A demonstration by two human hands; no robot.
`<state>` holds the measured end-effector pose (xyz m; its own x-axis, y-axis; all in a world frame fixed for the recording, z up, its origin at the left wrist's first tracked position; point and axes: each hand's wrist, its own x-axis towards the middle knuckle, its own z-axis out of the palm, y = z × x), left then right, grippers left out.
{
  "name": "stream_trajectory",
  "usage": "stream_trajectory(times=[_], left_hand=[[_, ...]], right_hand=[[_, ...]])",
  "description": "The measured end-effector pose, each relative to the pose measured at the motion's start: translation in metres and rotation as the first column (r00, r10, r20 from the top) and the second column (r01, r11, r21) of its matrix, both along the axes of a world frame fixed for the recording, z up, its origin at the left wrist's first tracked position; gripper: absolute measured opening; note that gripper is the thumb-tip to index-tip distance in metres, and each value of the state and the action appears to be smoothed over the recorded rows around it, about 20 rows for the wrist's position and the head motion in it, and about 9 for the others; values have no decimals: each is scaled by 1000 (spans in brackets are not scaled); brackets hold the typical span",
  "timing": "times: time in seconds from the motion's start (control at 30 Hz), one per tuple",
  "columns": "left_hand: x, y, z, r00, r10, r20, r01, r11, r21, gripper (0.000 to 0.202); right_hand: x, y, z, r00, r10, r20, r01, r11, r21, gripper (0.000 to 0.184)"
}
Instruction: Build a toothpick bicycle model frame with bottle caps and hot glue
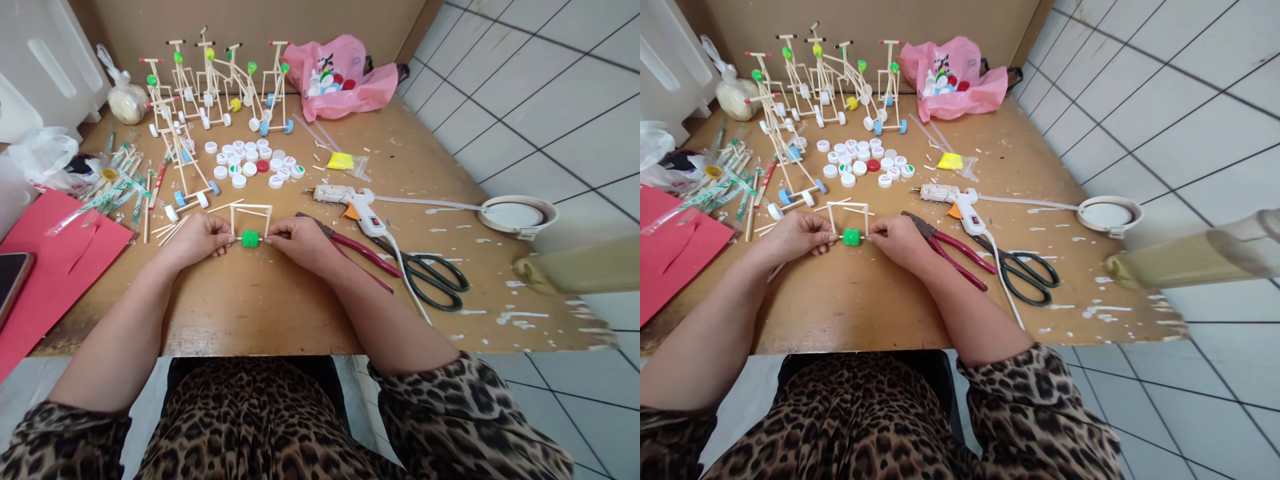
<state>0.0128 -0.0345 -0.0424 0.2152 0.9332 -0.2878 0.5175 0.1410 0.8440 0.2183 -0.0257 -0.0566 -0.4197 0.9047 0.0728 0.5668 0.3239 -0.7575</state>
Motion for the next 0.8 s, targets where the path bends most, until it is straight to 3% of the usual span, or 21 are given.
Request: stream_trajectory(times=[0.8], left_hand=[[-3,1,-5,999,-27,21,27,1000,14,16]], right_hand=[[0,0,0,1000,-1,10,1,1000,-5,12]])
